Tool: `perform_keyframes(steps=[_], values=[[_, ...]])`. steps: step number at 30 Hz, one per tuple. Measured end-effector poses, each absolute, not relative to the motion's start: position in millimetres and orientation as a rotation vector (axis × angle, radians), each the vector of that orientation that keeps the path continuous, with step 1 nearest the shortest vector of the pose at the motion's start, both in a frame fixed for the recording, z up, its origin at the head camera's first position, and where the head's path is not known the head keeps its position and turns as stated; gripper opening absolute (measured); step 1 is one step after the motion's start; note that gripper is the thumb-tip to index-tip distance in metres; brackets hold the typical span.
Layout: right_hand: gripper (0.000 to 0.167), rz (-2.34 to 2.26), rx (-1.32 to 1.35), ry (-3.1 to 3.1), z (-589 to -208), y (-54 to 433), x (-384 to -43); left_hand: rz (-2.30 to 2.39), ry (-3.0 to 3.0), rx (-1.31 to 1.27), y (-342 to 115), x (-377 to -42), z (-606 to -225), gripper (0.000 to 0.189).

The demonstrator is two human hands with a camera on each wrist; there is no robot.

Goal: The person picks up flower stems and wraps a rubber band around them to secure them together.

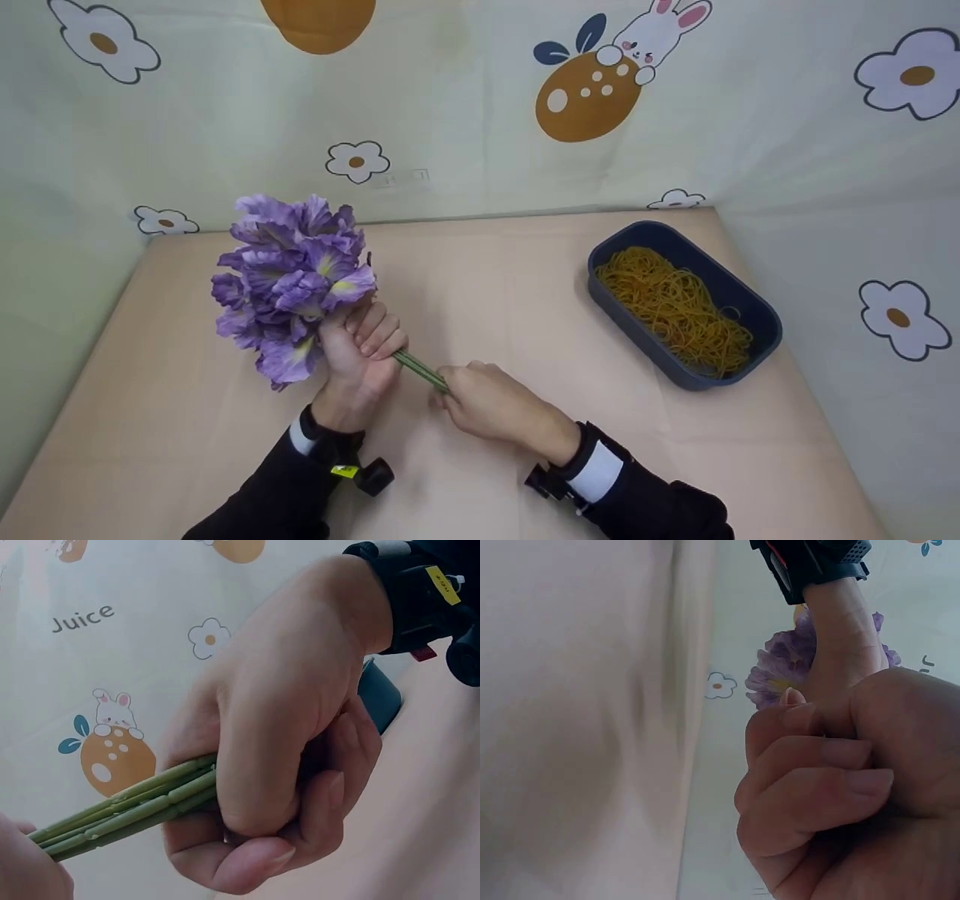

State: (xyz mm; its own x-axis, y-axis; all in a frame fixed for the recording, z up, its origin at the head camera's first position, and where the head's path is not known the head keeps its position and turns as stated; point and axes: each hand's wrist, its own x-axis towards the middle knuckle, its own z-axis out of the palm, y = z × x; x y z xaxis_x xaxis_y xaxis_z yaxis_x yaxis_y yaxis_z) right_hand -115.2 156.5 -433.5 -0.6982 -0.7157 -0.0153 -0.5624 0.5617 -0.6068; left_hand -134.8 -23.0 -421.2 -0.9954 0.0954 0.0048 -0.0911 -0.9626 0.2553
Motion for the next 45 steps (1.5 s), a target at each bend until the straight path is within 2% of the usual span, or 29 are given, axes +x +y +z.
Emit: perform_keyframes(steps=[14,19,24,30,36,45], values=[[0.010,-0.645,-1.112,2.595,-416,177,-117,3.083,0.345,-0.039,-36,-141,-414,0.039],[0.022,-0.609,-1.099,2.657,-401,193,-117,3.118,0.303,-0.035,-42,-143,-412,0.045],[0.030,-0.643,-0.998,2.718,-387,217,-122,3.131,0.270,-0.047,-46,-144,-410,0.046],[0.027,-0.690,-0.784,3.004,-385,265,-140,3.132,0.268,-0.052,-48,-145,-408,0.047],[0.032,-0.748,-0.456,3.139,-399,320,-160,3.122,0.285,-0.058,-47,-146,-409,0.045],[0.048,-0.639,-0.285,3.085,-428,356,-182,3.120,0.288,-0.071,-47,-149,-412,0.045]])
